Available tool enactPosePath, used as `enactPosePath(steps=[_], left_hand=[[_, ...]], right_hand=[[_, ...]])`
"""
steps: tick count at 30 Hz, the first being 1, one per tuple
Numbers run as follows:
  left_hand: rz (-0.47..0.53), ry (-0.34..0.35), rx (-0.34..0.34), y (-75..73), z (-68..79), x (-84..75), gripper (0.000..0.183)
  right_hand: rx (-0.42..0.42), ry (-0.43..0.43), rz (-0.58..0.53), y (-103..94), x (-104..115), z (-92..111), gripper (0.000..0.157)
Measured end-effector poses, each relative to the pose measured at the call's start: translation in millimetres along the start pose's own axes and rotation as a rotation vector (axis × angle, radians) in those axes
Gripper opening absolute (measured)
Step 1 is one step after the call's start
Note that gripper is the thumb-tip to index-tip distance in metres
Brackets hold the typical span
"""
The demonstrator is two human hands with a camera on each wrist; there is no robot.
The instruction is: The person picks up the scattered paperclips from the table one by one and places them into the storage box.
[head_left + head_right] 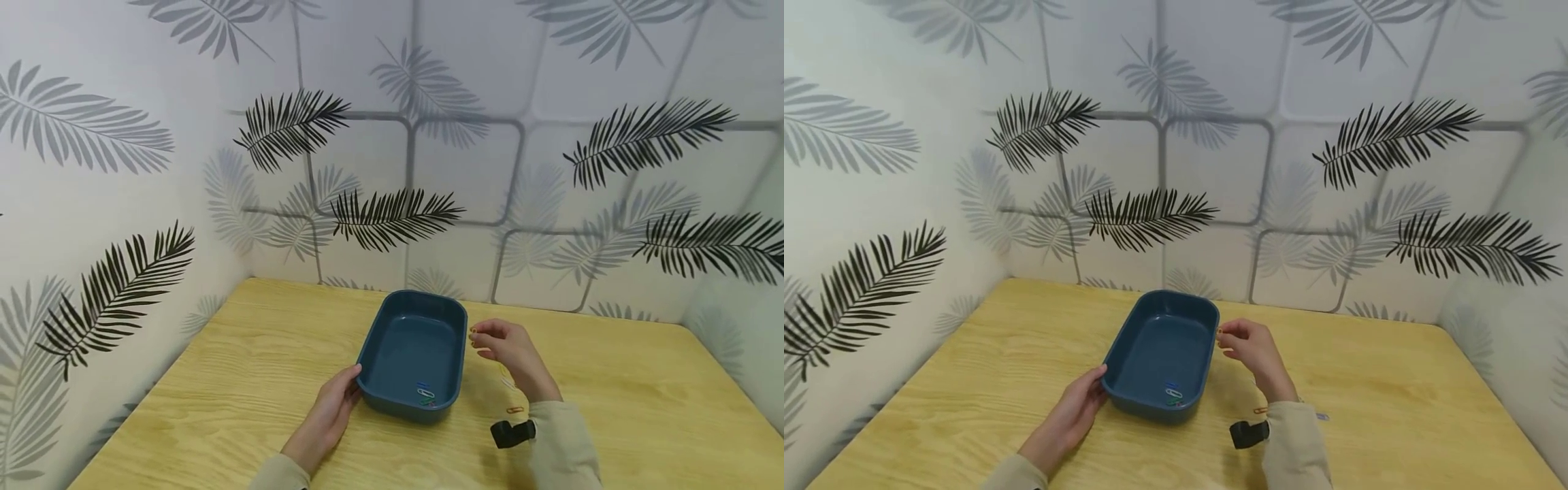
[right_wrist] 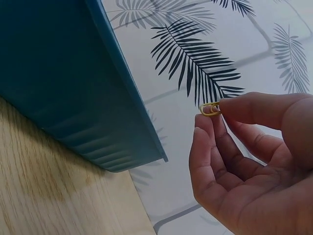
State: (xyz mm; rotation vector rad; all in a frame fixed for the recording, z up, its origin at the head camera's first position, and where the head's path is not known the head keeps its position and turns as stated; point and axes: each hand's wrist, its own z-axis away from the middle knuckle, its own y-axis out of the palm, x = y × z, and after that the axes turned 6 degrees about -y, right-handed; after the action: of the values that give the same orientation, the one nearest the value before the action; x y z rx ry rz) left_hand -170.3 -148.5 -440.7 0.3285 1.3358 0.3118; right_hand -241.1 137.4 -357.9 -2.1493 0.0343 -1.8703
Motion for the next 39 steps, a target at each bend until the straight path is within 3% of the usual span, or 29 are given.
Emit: enactPosePath(steps=[20,26,39], left_hand=[[0.01,-0.029,0.023,-3.0,0.2,1.7,0.061],[-0.007,0.0,0.027,0.3,-0.9,0.2,0.059],[-0.01,-0.014,0.034,3.7,0.2,-1.3,0.057]], right_hand=[[-0.002,-0.005,0.014,13.9,-2.4,0.4,0.024],[-0.012,-0.008,0.035,14.5,-2.2,-1.6,0.022],[-0.004,-0.006,0.052,13.9,-4.2,-1.5,0.019]])
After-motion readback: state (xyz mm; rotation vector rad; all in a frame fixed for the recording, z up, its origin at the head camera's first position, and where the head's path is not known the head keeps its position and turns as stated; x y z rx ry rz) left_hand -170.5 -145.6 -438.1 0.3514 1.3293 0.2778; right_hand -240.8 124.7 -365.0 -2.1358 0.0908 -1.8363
